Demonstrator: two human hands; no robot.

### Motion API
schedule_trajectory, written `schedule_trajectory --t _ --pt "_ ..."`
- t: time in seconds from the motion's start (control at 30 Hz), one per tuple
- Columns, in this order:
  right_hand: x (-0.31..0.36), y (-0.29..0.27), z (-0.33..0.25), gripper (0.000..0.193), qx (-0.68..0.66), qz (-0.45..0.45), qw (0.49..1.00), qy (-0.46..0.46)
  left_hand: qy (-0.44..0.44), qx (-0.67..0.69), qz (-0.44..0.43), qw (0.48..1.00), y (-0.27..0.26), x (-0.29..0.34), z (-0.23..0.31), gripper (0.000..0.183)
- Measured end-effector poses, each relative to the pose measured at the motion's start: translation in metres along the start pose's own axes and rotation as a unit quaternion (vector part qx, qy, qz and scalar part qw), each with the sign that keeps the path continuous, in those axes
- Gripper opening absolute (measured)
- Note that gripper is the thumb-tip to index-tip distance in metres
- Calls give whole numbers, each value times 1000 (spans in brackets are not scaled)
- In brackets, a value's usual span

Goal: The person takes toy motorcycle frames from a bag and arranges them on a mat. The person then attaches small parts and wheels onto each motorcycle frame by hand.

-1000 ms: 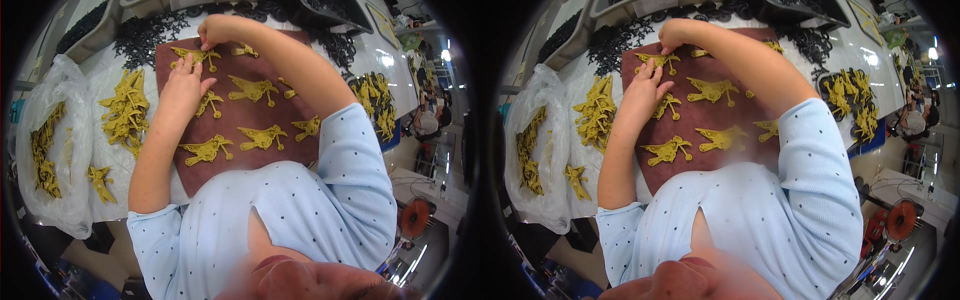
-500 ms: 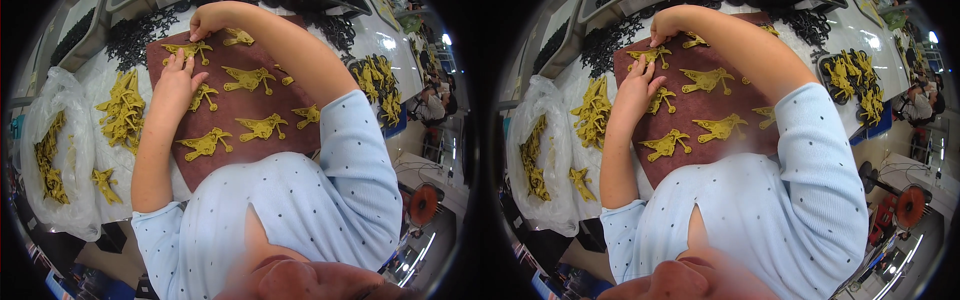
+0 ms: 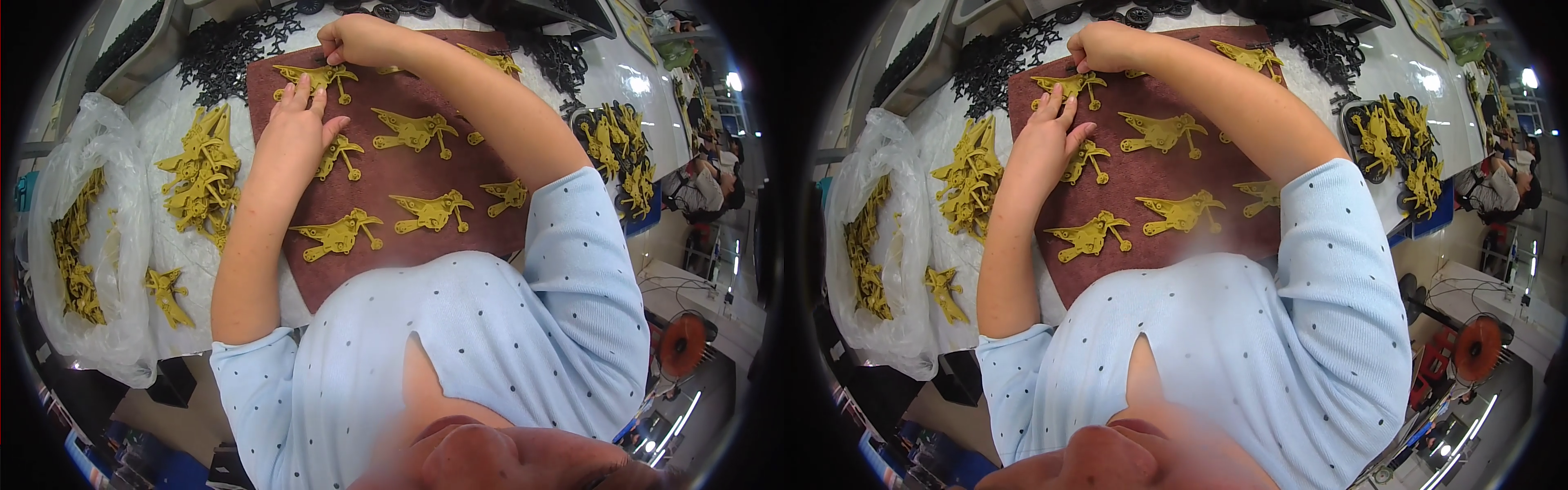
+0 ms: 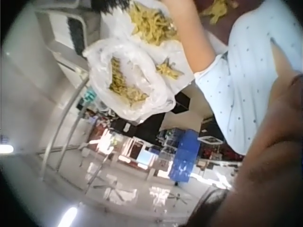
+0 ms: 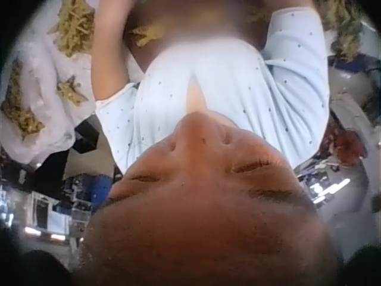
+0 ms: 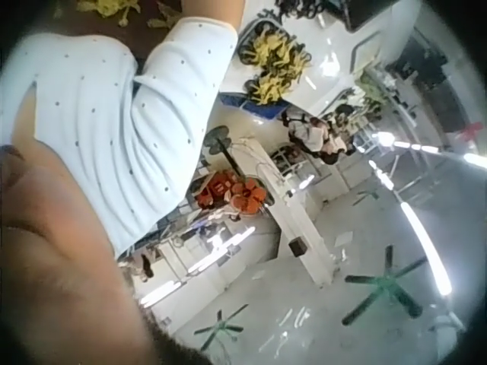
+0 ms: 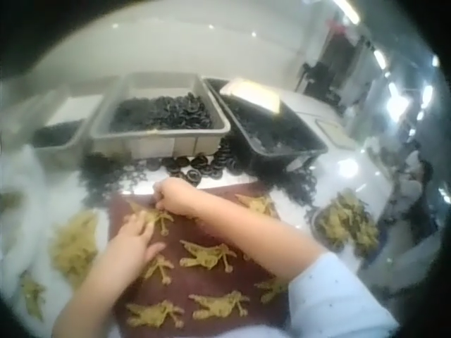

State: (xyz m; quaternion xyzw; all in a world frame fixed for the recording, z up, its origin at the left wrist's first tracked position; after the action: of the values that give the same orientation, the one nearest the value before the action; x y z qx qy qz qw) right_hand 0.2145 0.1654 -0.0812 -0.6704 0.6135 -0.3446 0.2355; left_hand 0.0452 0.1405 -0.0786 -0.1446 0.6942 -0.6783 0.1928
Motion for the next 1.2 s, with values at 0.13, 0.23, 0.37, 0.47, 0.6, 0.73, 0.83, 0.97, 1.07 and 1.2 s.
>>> schedule_trajectory --t 0.13,0.23,0.37,0.47,0.6,0.73,0.83,0.97,1.07,1.2 --pt "1 -1 3 13 -22 18 1000 -11 3 -4 14 1000 -2 0 0 50" --pt "3 -10 0 20 -32 -6 999 -23 2 -5 13 1000 -1 1 0 50" --pt "3 -18 -1 39 -37 -4 998 42 7 3 19 1000 -1 1 1 49" --pt "-1 -14 -1 42 -10 -21 999 45 8 6 15 1000 1 1 0 49" --pt "-6 -5 -5 41 22 -35 998 48 1 4 17 1000 -1 1 -1 50" --pt "-8 -5 -6 40 35 -18 998 43 3 -8 29 1000 -4 -1 1 50" --pt "-8 -4 -2 40 58 -12 997 45 13 -9 43 999 -6 -4 4 49" --pt "11 -2 6 44 -16 70 997 6 17 12 48 999 5 -2 2 49" --pt "54 -20 0 37 -26 213 974 -70 0 12 51 999 4 3 3 50" --pt "148 -80 36 22 52 323 943 64 -27 -2 51 998 5 1 5 49"
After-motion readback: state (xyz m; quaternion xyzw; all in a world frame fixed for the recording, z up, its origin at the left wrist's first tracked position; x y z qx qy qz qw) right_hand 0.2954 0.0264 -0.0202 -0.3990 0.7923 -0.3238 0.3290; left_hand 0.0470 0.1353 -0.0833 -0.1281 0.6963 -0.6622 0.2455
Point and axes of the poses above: each hand's wrist, its own x-axis away from the middle knuckle, its own y-axis out of the palm, z = x × y, the point moved 4 cm from there along -x, towards the middle knuckle, and after that the axes turned 11 degrees about -x, right-handed, at the moved point
